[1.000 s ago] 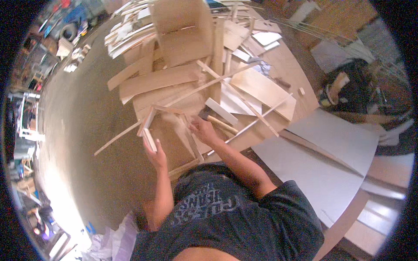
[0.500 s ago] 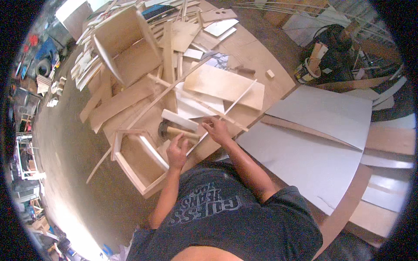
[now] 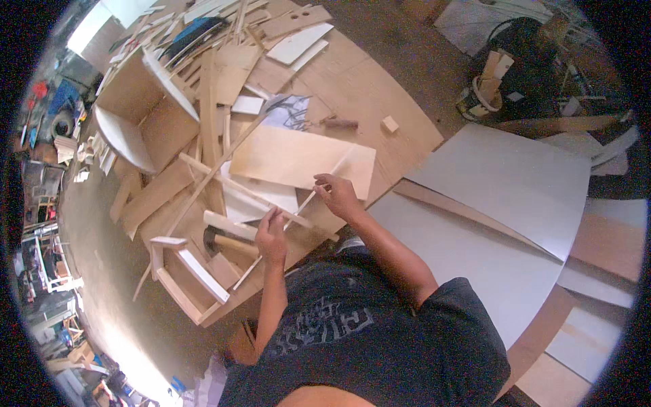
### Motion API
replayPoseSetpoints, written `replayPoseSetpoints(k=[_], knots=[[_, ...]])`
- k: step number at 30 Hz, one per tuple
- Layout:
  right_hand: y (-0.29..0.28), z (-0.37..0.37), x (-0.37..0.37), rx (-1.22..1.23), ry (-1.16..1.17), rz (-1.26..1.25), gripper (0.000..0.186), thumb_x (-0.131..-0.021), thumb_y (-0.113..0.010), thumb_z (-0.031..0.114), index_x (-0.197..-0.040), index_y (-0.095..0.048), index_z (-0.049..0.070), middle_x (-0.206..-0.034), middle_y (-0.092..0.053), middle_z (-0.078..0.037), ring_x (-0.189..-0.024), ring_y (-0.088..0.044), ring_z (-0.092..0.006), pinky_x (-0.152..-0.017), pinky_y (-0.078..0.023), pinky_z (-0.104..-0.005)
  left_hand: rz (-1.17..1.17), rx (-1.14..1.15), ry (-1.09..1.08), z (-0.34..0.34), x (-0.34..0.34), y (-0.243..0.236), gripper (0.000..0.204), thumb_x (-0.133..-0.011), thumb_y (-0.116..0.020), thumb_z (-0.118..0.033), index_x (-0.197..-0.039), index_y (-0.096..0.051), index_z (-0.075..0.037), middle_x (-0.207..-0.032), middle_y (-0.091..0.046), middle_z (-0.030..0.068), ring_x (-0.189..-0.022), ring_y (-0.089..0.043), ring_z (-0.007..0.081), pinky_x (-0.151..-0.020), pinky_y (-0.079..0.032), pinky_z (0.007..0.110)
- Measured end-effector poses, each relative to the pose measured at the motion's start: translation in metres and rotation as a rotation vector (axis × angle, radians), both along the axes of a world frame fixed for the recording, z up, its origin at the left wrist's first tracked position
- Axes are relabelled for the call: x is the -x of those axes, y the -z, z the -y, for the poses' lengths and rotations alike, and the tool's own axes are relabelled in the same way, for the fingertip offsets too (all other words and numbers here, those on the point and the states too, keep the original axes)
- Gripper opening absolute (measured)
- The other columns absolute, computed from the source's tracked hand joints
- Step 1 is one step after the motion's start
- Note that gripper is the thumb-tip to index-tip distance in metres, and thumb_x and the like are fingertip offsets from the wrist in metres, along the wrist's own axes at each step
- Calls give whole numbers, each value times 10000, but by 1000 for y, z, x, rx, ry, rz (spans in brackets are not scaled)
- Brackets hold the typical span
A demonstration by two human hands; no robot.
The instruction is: The person assembles a small wooden structure by positioning thin wood strips and a small rectangular piece, then hammers nails into the joints to secure them.
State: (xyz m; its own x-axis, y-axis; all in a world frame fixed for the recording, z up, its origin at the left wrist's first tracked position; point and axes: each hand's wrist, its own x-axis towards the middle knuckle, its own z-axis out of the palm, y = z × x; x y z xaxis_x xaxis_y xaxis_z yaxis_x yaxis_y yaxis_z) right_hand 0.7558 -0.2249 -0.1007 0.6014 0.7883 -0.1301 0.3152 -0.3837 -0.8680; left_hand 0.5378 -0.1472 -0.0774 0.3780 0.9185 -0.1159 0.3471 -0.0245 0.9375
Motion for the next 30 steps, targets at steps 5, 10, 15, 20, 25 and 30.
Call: replayPoseSetpoints(k=[5,10,15,20,25,30], knots=[[-4,14,-36,50,101,-42,353,-970,-746,186,-1294,-723,49,-1118,-789,-173,-925,-776,-272,-850,-616,-387,38,43,52,6,-23,9,317,-1027,-686,-193,-1280,-727,-6,-1159,-782,152,-1115,-733,252,-1019,-540,384],[-14,38,-56,59,184,26,359,-970,-746,202,-1304,-725,71,-1117,-793,-154,-922,-774,-257,-845,-616,-375,58,126,90,11,-53,12,332,-1021,-694,-209,-1261,-732,17,-1194,-774,151,-1153,-716,239,-1051,-521,373],[-7,65,-81,69,283,-20,359,-974,-746,178,-1310,-715,57,-1134,-793,-142,-940,-777,-240,-847,-617,-368,39,126,136,16,-84,23,328,-1017,-700,-247,-1245,-745,-15,-1168,-779,144,-1129,-721,238,-1029,-530,373],[-1,56,-128,111,262,12,394,-968,-743,145,-1350,-689,65,-1163,-784,-135,-944,-778,-230,-830,-619,-359,-41,45,53,21,-110,31,336,-1002,-706,-248,-1251,-745,-27,-1155,-781,143,-1102,-729,250,-1007,-543,371],[18,30,-183,98,162,19,383,-952,-745,136,-1325,-697,65,-1157,-779,-129,-928,-773,-235,-797,-621,-362,-110,68,-54,32,-152,28,331,-1007,-696,-239,-1256,-742,-25,-1168,-775,145,-1111,-727,260,-1010,-543,379],[28,-11,-204,8,-21,15,375,-941,-745,130,-1309,-707,71,-1164,-765,-137,-949,-761,-273,-816,-616,-367,-117,-73,-27,35,-188,20,297,-993,-698,-175,-1252,-727,-32,-1172,-753,150,-1135,-706,302,-1024,-530,415]])
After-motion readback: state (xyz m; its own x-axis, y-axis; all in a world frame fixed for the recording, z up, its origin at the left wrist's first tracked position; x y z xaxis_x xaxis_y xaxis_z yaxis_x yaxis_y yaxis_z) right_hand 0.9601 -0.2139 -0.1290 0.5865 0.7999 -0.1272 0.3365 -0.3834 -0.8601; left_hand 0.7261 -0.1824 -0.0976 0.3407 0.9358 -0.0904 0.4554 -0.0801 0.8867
